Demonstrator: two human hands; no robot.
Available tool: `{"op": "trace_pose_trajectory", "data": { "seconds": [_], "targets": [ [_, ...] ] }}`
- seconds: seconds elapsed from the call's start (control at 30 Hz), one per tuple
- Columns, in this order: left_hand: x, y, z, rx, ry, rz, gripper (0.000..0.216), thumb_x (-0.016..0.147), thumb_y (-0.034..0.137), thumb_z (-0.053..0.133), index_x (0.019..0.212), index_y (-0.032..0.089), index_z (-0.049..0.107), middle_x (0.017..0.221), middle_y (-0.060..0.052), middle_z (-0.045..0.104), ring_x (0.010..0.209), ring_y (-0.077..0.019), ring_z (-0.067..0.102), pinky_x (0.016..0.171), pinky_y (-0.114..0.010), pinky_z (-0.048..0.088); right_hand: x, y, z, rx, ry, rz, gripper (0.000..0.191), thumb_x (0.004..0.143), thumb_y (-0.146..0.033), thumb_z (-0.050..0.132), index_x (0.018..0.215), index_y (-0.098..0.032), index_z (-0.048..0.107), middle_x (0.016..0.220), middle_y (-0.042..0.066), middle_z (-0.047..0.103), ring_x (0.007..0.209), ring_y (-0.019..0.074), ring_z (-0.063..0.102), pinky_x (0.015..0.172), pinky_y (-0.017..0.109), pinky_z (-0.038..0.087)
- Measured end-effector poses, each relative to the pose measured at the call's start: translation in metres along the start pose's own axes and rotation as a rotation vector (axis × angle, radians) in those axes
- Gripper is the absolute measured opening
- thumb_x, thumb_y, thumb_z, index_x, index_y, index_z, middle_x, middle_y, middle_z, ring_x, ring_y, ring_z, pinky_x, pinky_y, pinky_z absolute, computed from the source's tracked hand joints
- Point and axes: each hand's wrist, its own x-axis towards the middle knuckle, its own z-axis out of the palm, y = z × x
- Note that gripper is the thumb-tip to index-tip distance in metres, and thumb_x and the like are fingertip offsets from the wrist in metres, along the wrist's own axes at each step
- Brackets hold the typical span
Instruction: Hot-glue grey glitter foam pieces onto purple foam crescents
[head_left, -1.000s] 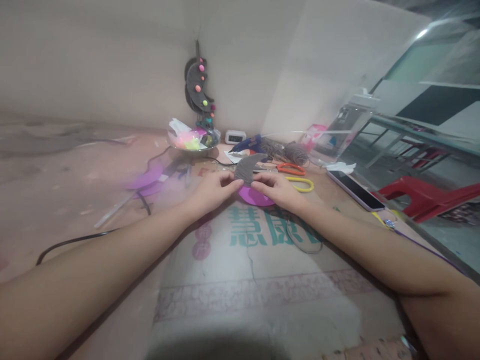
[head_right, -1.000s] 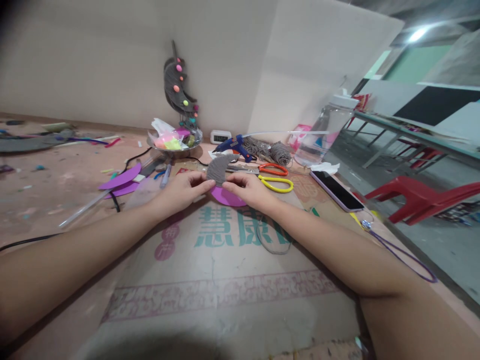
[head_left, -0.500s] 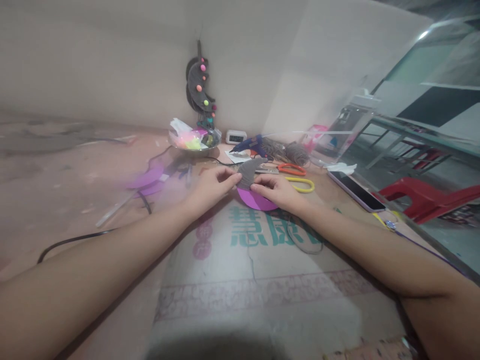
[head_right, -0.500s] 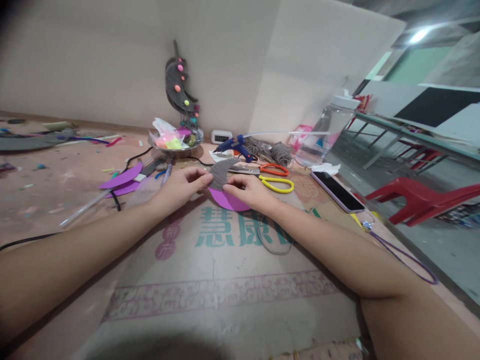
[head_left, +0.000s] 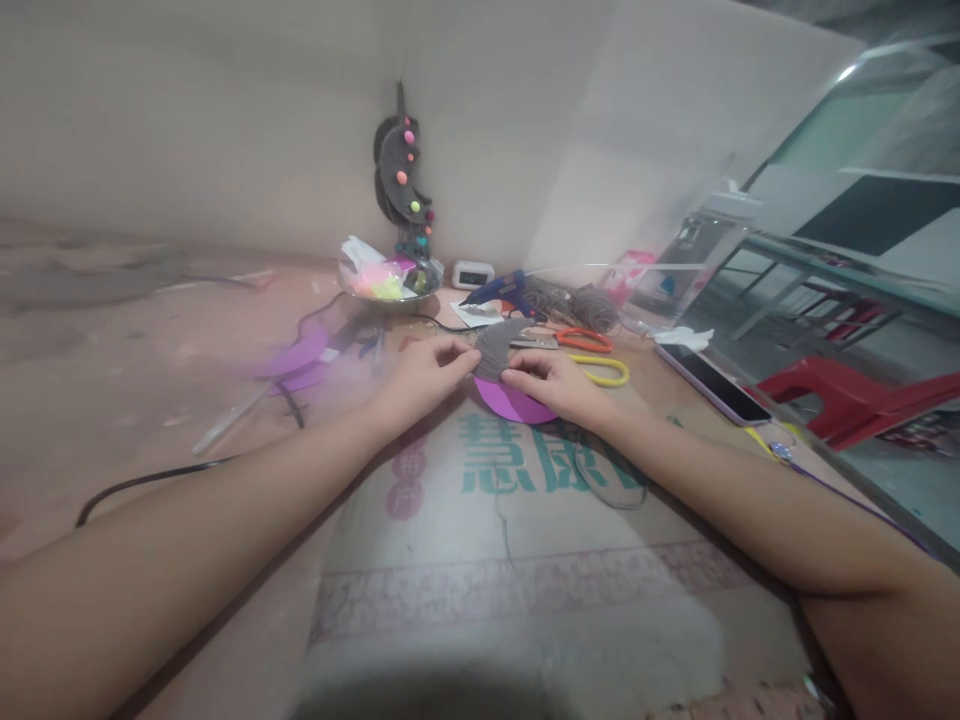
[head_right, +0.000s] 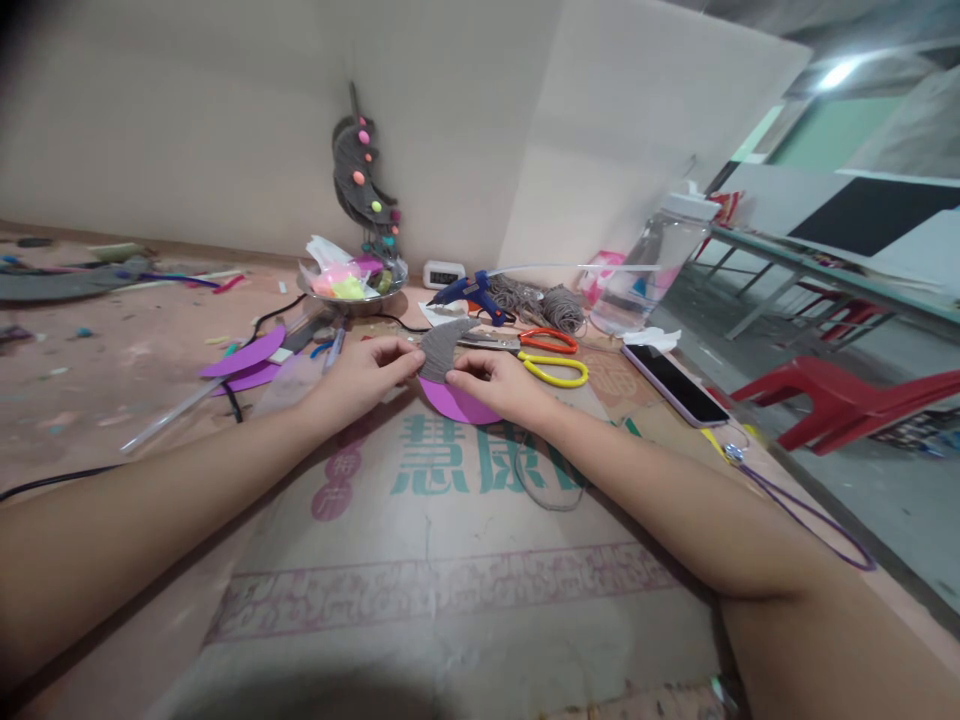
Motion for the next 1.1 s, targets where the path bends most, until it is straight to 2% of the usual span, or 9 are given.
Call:
{"op": "trace_pose_trajectory", "data": {
  "seconds": [0.27,0.5,0.73,0.97,1.1],
  "targets": [
    [0.0003,0.0021,-0.0004,0.015,-0.026,0.017,0.031,0.081,0.045,0.052,0.071,0.017,0.062,0.070,0.000,0.063,0.068,-0.0147,0.055,0.066,-0.025,0.041,-0.0001,0.0023,-0.0008,0.009,-0.010,-0.007,0.027,0.080,-0.042,0.058,0.078,-0.015,0.062,0.071,0.000,0.055,0.065,0.0120,0.045,0.062,0.025,0.035],
    [0.0008,-0.0004,-0.0010,0.026,-0.018,0.005,0.035,0.081,0.050,0.054,0.071,0.018,0.061,0.068,0.000,0.061,0.065,-0.0145,0.054,0.063,-0.026,0.041,-0.0014,-0.0035,-0.0036,0.076,0.009,-0.027,0.044,0.085,-0.056,0.047,0.067,-0.016,0.052,0.062,0.000,0.047,0.060,0.0113,0.041,0.056,0.025,0.032],
    [0.0015,-0.0033,-0.0017,0.006,0.014,-0.020,0.036,0.080,0.052,0.055,0.072,0.018,0.061,0.066,0.001,0.060,0.062,-0.0134,0.052,0.060,-0.025,0.041,-0.0012,-0.0049,-0.0046,0.098,-0.023,0.006,0.031,0.078,-0.045,0.060,0.080,-0.014,0.061,0.075,0.001,0.058,0.067,0.0124,0.049,0.061,0.025,0.037],
    [0.0018,-0.0051,-0.0007,0.017,0.006,-0.027,0.037,0.081,0.052,0.054,0.073,0.017,0.061,0.069,0.000,0.061,0.062,-0.0130,0.052,0.057,-0.023,0.037,-0.0017,0.0008,-0.0017,0.079,-0.025,0.016,0.029,0.074,-0.042,0.066,0.081,-0.015,0.062,0.075,0.001,0.059,0.066,0.0123,0.050,0.063,0.026,0.039],
    [0.0016,-0.0033,-0.0010,0.021,-0.003,-0.025,0.037,0.081,0.051,0.054,0.072,0.017,0.060,0.070,0.000,0.060,0.062,-0.0127,0.050,0.057,-0.023,0.036,-0.0003,0.0018,-0.0008,0.053,-0.008,-0.008,0.025,0.076,-0.040,0.063,0.078,-0.015,0.063,0.074,0.001,0.059,0.066,0.0124,0.050,0.064,0.026,0.040]
  ]
}}
